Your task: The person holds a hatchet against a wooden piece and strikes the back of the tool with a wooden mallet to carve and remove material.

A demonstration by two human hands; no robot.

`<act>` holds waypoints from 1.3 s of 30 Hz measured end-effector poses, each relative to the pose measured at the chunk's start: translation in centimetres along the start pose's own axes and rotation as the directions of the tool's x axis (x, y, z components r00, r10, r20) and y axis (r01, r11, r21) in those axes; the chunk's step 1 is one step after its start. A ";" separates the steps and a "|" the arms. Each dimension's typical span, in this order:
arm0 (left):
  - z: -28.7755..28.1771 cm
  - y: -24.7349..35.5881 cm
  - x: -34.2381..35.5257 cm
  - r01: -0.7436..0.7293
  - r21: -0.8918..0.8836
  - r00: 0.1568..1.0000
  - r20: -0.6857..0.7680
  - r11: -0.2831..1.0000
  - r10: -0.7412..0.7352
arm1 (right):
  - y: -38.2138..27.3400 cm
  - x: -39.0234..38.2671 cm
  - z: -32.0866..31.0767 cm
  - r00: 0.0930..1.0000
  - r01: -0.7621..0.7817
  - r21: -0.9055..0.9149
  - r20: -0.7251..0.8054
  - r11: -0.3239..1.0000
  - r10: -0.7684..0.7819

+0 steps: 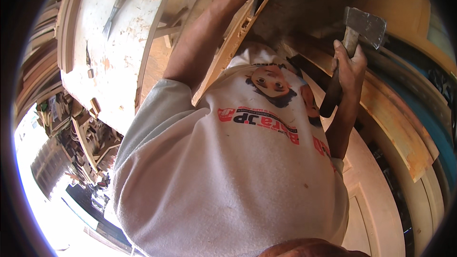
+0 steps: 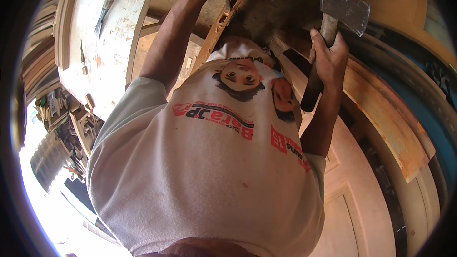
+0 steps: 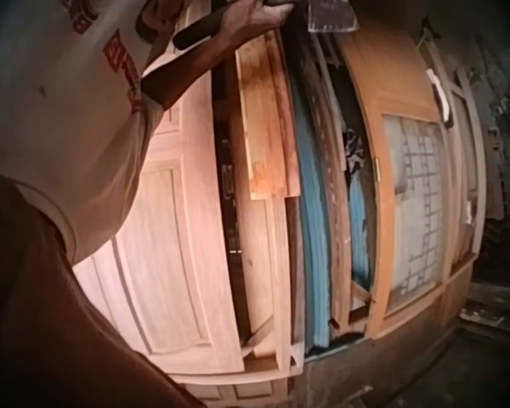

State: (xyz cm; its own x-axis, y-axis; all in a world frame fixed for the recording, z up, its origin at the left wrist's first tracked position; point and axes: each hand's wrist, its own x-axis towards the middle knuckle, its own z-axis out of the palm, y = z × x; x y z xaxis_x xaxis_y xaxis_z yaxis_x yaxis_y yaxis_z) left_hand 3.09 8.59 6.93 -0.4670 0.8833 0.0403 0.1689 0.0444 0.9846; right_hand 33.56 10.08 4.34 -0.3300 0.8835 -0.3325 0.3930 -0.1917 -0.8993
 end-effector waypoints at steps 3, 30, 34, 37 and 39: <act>0.3 -0.1 -0.2 -0.041 0.005 0.998 -0.042 0.999 0.042 | -0.2 -0.2 0.2 1.000 -0.006 -0.029 0.002 1.000 0.006; 2.8 -5.9 8.3 -0.252 -0.024 0.967 -0.055 0.968 0.250 | -1.3 -0.9 2.5 0.997 -0.050 -0.168 0.051 0.984 0.060; 2.5 -5.8 9.2 -0.167 0.070 0.985 -0.021 0.983 0.169 | -1.2 -0.5 2.7 0.996 -0.073 -0.185 0.044 0.980 0.083; 2.7 -6.0 9.3 -0.174 0.104 0.983 -0.034 0.979 0.178 | -1.3 -0.1 2.7 0.994 -0.090 -0.211 0.044 0.973 0.101; 2.3 -5.5 9.3 -0.015 0.067 0.991 0.134 0.998 0.006 | -1.8 0.1 2.9 0.992 -0.102 -0.214 0.045 0.971 0.115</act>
State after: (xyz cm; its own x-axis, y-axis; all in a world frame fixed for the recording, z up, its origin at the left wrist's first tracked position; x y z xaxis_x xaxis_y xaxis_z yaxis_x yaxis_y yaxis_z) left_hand -0.19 17.64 1.55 -0.3456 0.9381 0.0229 0.2338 0.0624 0.9703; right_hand 30.29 9.24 5.10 -0.3215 0.8354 -0.4459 0.5995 -0.1849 -0.7787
